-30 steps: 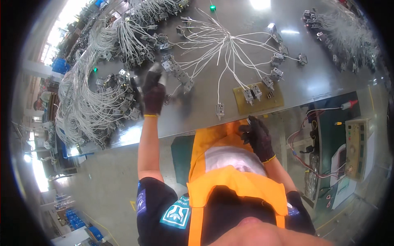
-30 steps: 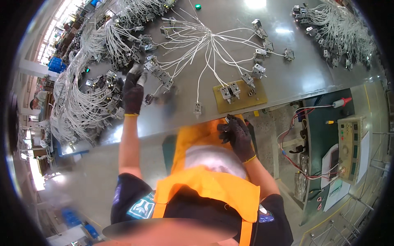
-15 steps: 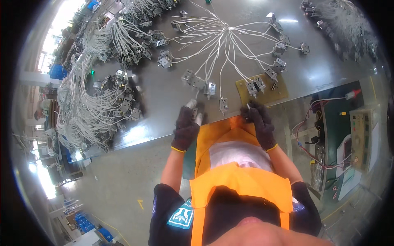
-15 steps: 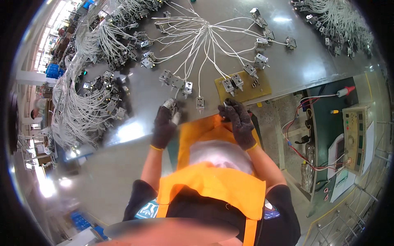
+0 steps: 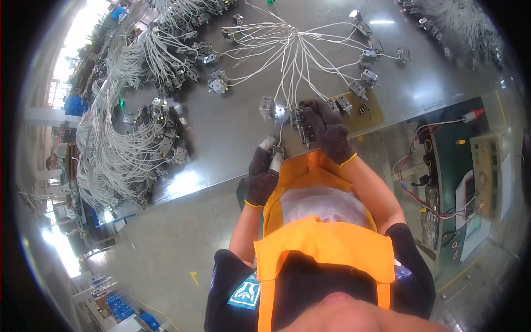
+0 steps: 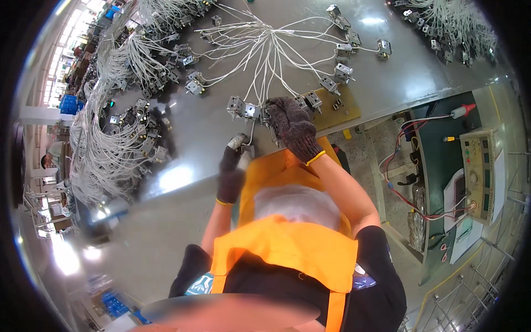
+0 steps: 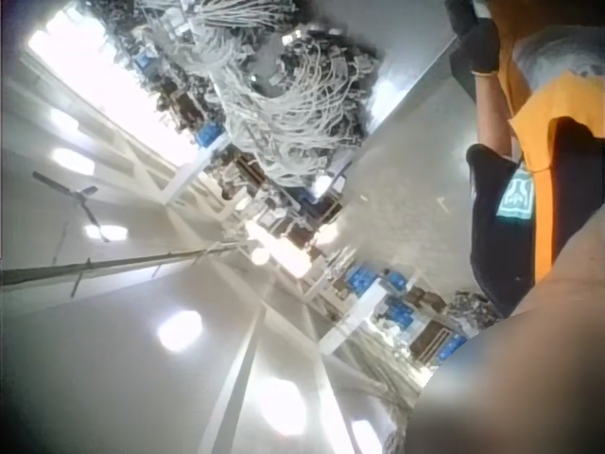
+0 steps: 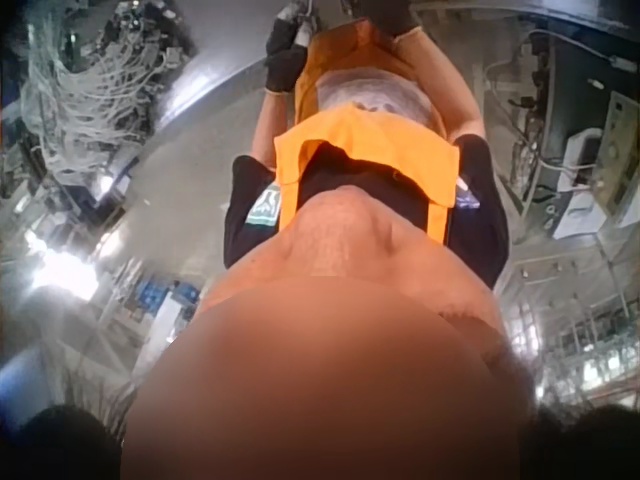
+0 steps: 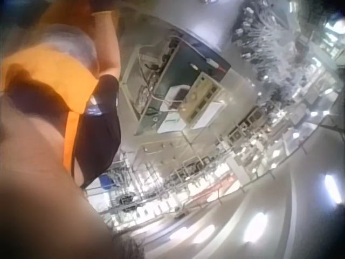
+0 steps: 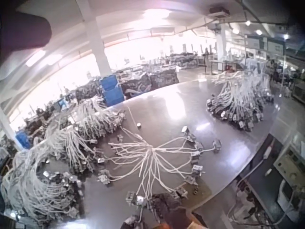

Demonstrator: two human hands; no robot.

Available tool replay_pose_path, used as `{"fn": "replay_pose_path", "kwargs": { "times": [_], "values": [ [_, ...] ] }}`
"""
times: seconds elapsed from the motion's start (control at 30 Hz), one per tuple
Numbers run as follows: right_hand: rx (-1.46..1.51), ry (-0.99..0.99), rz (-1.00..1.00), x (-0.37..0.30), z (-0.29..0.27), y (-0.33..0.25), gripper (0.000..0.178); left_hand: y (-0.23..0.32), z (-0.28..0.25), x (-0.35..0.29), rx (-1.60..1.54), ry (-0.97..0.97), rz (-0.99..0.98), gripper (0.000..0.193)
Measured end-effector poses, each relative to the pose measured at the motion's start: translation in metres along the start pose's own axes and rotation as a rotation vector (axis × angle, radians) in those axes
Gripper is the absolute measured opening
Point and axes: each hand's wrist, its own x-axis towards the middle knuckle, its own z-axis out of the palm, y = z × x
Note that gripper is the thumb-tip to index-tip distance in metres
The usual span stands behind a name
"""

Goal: Assembling wire harnesses onto electronic components at a production station.

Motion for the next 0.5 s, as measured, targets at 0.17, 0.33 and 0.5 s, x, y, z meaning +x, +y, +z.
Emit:
{"fn": "replay_pose_path", "kwargs": {
  "times": [0.17, 0.33, 0.5],
  "values": [
    [0.069, -0.015, -0.031, 0.003, 0.003, 0.012, 0.022, -0.002, 0.002, 0.002, -0.059, 0.037, -0.046, 0.034],
    [0.333, -0.117, -0.077, -0.008, 0.025, -0.001, 0.021, 0.003, 0.028, -0.007, -0.132, 0.035, -0.05, 0.04],
    [-0.229, -0.012, -0.022, -0.023, 0.002, -0.021, 0.02, 0.002, 0.025, 0.0, -0.084, -0.066, 0.012, 0.043]
  ]
}}
